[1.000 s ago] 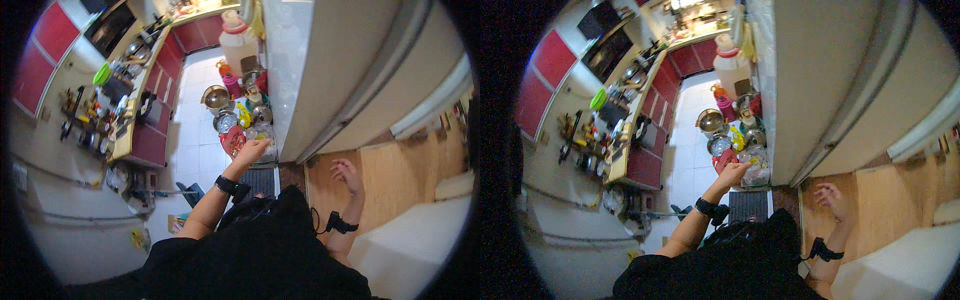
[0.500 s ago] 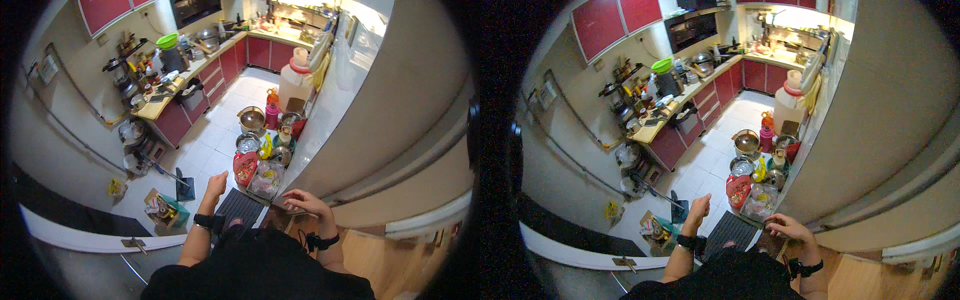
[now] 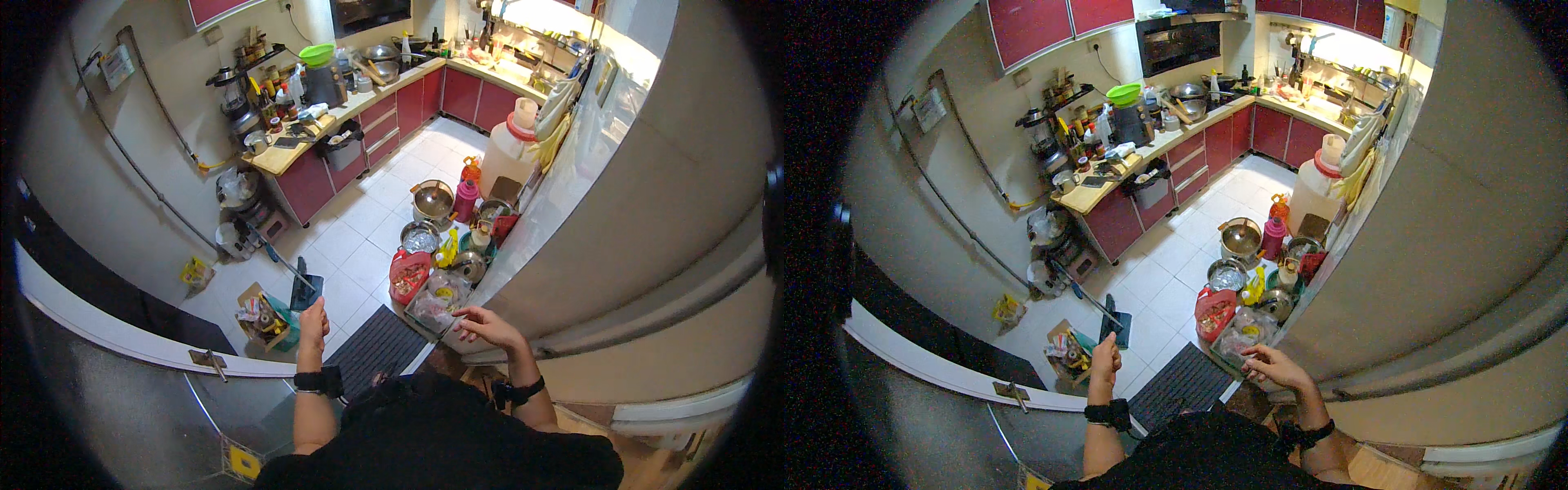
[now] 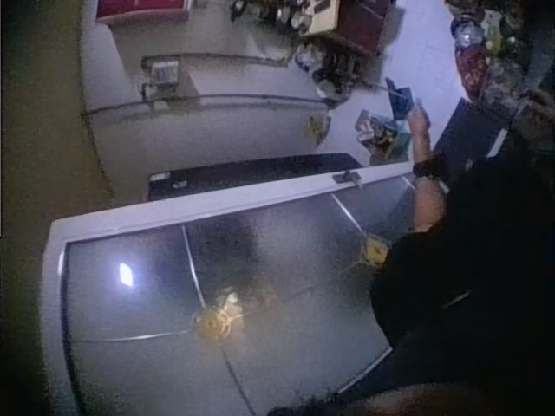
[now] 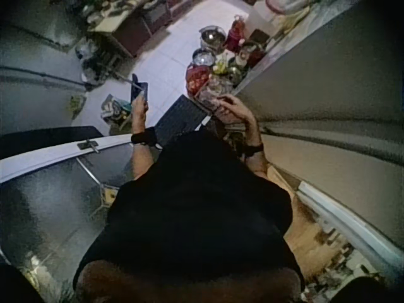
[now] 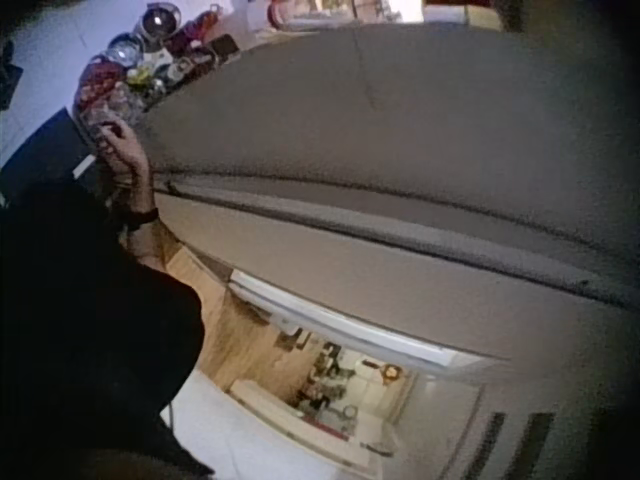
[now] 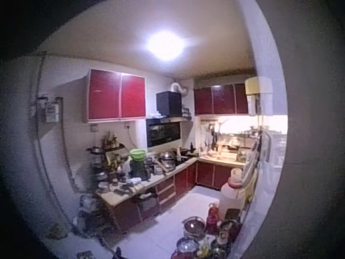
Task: The person scrubs a white plastic cutting board with a metal scouring pad under running water in a kitchen sink. They repeatedly rinse and scrub both sides of the board, then place it in the sink.
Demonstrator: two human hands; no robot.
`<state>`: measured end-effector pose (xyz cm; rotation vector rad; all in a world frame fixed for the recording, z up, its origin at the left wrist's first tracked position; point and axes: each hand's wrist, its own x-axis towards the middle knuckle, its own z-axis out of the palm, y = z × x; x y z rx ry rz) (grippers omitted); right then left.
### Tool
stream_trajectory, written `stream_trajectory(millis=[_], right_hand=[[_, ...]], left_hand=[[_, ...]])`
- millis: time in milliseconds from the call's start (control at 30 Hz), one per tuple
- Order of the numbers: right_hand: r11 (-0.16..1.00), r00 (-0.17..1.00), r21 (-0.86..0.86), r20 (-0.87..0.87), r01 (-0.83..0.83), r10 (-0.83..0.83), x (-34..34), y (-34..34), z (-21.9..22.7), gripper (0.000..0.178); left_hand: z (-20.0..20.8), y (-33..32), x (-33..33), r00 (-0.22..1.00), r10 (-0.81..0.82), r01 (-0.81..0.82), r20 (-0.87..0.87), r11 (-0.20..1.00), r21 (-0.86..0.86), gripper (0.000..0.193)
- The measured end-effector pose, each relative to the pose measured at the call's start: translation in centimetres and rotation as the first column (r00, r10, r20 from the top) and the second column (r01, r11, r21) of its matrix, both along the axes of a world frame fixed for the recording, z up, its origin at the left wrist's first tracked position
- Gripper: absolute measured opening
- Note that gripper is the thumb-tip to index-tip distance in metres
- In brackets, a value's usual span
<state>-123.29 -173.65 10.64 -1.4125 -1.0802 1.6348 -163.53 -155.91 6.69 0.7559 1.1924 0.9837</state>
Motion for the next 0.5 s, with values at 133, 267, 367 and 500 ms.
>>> stream_trajectory(millis=[133,267,367,500], right_hand=[[1.0,0.997,-0.012,0.078,0.017,-0.016,0.2,1.5,0.4,0.039],[0.996,0.994,0.02,0.075,0.081,-0.083,0.0,2.4,0.9,0.04],[0.997,0.994,-0.005,0.082,0.077,-0.076,-0.5,2.7,0.9,0.04],[0.998,0.997,0.018,0.051,0.058,-0.059,-1.2,2.6,0.6,0.039]], left_hand=[[-0.2,0.1,-0.6,0.997,0.08,-0.081,0.018,0.997,0.018,0.044],[-0.5,0.3,-1.7,0.993,0.12,-0.12,-0.012,0.992,-0.027,0.046],[-0.9,0.3,-2.7,0.989,0.149,-0.148,-0.018,0.989,0.012,0.048],[-1.3,-0.1,-3.7,0.991,0.136,-0.136,0.008,0.989,0.057,0.047]])
